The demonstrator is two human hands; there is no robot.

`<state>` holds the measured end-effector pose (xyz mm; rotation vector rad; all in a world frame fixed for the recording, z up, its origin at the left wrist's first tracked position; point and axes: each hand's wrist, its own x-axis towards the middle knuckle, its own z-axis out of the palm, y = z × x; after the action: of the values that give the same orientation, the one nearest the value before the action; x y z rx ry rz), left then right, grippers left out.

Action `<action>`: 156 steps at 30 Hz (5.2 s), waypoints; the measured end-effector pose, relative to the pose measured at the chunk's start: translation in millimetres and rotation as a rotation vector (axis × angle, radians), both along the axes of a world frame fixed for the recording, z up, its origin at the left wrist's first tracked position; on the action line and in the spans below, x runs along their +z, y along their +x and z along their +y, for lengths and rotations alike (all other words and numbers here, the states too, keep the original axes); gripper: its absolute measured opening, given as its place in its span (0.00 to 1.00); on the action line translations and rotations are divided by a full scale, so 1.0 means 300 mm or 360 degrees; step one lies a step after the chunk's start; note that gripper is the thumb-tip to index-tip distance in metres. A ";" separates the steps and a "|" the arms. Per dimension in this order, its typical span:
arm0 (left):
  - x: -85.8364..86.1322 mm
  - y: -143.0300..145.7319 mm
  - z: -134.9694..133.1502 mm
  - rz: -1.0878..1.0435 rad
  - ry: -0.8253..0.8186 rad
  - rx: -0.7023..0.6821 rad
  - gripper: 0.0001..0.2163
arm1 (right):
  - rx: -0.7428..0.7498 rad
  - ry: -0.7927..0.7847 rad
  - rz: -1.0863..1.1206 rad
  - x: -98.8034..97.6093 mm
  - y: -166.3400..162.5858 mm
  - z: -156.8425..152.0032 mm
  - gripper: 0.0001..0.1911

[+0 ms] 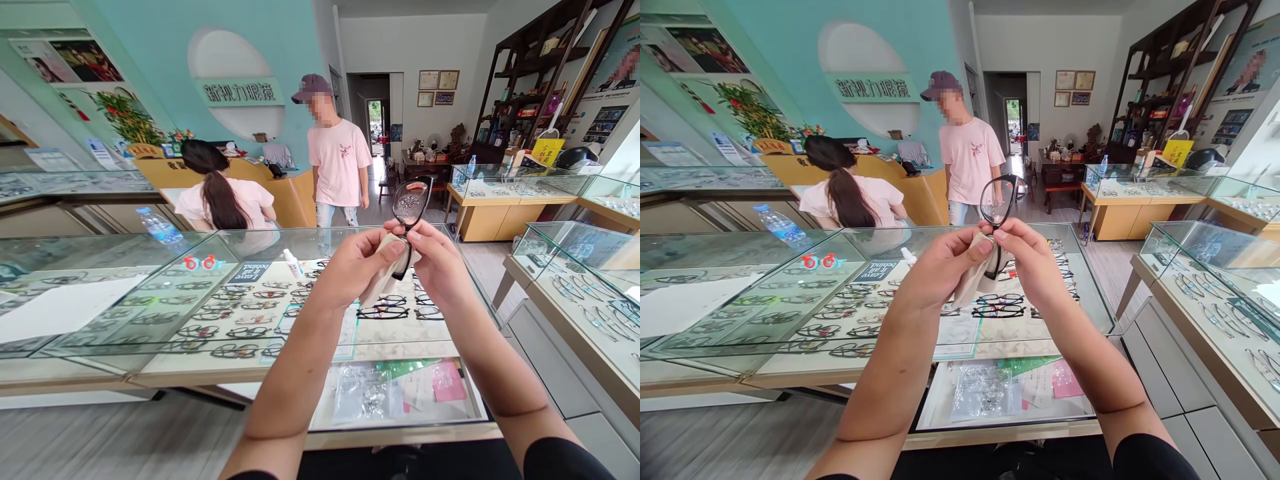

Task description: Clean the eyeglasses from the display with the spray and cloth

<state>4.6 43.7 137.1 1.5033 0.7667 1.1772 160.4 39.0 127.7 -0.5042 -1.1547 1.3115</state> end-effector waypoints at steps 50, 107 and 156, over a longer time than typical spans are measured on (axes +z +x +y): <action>-0.013 0.000 -0.001 0.0184 0.0252 -0.0147 0.25 | -0.0006 -0.0098 0.0129 0.009 0.020 -0.013 0.13; -0.032 0.018 -0.013 0.0052 0.0292 -0.0009 0.28 | -0.0049 0.0014 0.0026 0.008 0.010 -0.013 0.15; -0.062 0.055 -0.009 -0.0106 0.0397 0.0258 0.26 | -0.0099 0.0142 -0.0181 0.008 0.034 -0.020 0.16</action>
<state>20.9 41.0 118.5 1.6187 0.7280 1.4817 170.7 32.9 129.9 -0.5504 -1.2760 1.1849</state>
